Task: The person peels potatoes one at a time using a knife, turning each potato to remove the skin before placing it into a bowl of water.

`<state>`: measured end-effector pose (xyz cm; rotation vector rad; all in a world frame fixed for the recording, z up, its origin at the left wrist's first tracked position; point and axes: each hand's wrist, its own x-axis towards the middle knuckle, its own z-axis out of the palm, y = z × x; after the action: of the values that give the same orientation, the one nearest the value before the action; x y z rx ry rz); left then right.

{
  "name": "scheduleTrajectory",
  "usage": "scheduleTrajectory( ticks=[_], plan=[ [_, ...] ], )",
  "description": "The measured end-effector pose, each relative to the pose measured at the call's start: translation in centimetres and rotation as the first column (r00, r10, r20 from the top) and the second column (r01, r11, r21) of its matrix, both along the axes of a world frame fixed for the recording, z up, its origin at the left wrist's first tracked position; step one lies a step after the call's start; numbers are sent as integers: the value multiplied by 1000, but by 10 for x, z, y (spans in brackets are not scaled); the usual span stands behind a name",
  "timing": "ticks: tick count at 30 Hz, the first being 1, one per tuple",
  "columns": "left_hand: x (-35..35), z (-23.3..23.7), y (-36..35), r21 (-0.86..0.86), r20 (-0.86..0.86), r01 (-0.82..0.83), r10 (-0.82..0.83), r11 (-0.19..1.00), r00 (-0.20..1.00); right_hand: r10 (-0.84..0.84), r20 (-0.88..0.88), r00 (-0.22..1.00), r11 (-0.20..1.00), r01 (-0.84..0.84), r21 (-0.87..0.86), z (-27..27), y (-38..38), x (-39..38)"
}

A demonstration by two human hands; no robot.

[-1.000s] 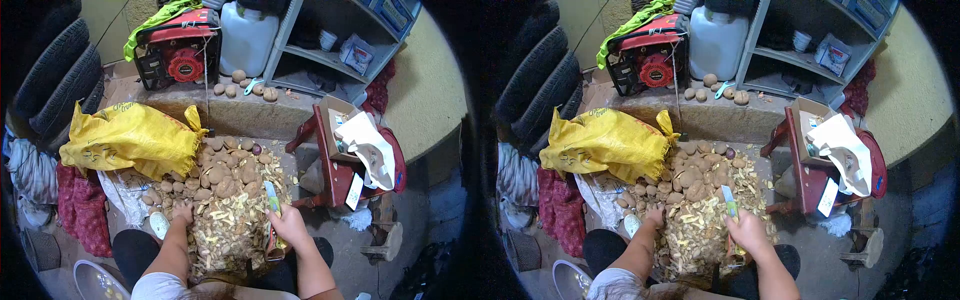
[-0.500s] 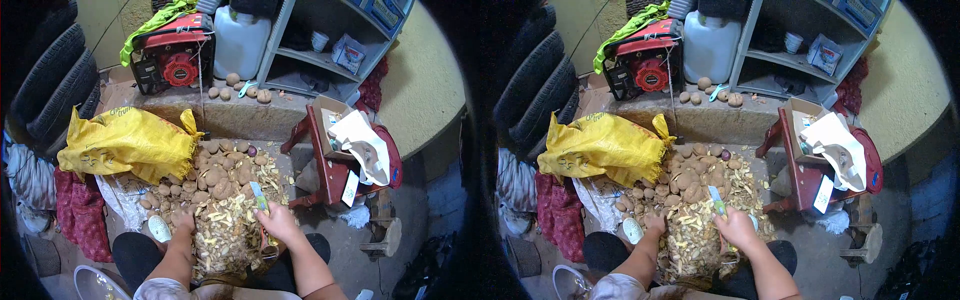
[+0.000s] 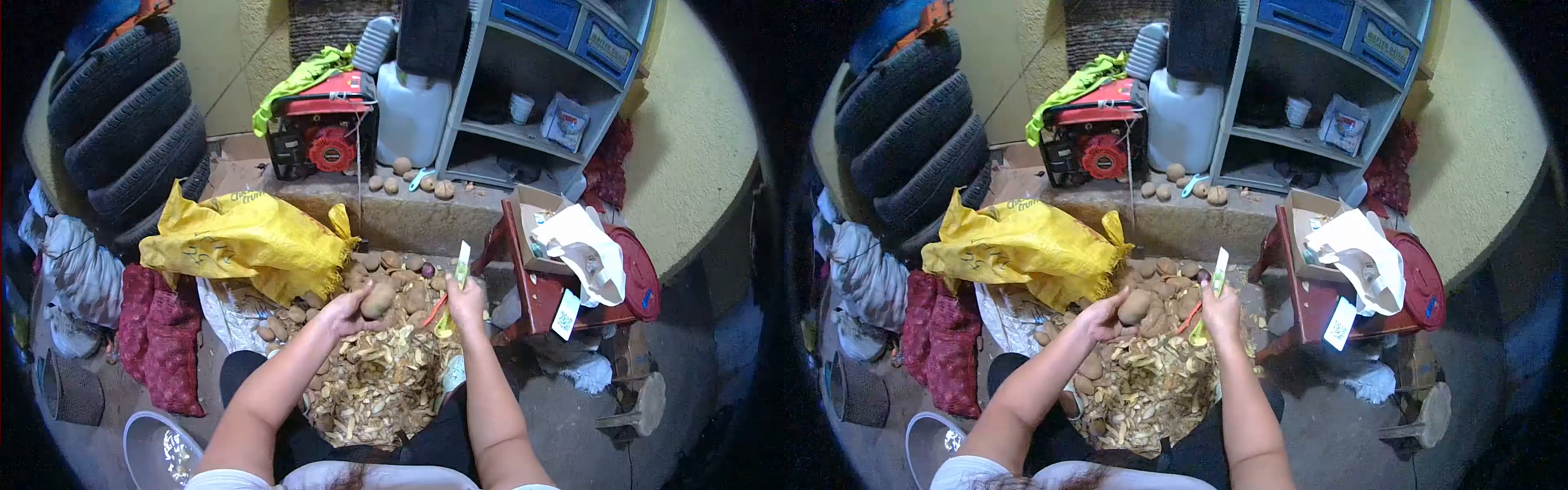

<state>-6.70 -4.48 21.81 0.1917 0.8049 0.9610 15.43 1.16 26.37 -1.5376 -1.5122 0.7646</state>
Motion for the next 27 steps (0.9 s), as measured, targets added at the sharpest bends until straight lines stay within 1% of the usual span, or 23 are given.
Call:
scheduleTrajectory(
  ticks=[1,2,3,4,5,6,7,8,9,11,12,14,15,17,19,20,22,23,25,27],
  plan=[
    [4,25,-16,25,0,69,-69,997,998,8,-8,1000,1000,-8,6,8,0,-6],
    [6,38,-28,8,-48,58,-58,998,997,25,-81,996,998,-21,57,15,1,-12],
    [6,41,-37,-19,37,52,-51,998,998,42,-153,987,994,-26,106,22,1,-18],
    [8,47,-45,-34,43,6,-5,999,999,26,-156,987,994,-9,108,37,-6,-26],
    [12,49,-53,-50,50,-40,43,998,998,26,-163,986,994,-9,106,37,-8,-31],
    [14,39,-58,-54,44,-43,46,998,998,61,-205,977,993,-39,108,33,-9,-37],
    [16,26,-58,-78,119,-131,140,988,983,93,-246,965,991,-66,116,29,-7,-42],
    [18,15,-57,-106,195,-213,230,971,953,97,-222,970,980,-54,190,17,-6,-46],
    [22,16,-56,-157,45,-255,265,954,963,98,-220,971,980,-55,192,15,-6,-47],
    [13,-26,-42,-150,64,-169,180,974,982,30,-111,993,1000,-29,10,7,-11,-51],
    [13,-23,-46,-163,62,-173,185,971,981,33,-112,993,999,-34,-2,2,-13,-53],
    [17,-5,-36,-149,-104,-236,222,960,970,22,-136,990,999,-18,29,2,-5,-55],
    [19,-8,-31,-147,-105,-230,216,962,971,13,-147,989,999,-7,43,2,-1,-55],
    [23,-18,-26,-116,-18,-257,256,960,966,2,-138,990,998,6,61,3,0,-57],
    [27,-17,-22,-125,-15,-248,248,961,969,42,-180,983,992,-19,124,1,3,-58],
    [30,-17,-22,-122,-19,-247,246,961,969,38,-180,983,992,-16,122,1,3,-59],
    [36,-18,-20,-116,-13,-212,212,970,977,38,-197,980,976,7,219,3,1,-62],
    [39,-18,-20,-121,-13,-208,208,971,978,33,-196,980,977,10,215,3,-1,-63],
    [46,-15,-21,-186,-118,-176,156,967,981,39,-43,998,976,-29,215,0,-4,-63],
    [51,-18,-21,-196,-151,-184,155,963,976,24,-24,999,978,-18,206,-6,-3,-65]
  ],
)
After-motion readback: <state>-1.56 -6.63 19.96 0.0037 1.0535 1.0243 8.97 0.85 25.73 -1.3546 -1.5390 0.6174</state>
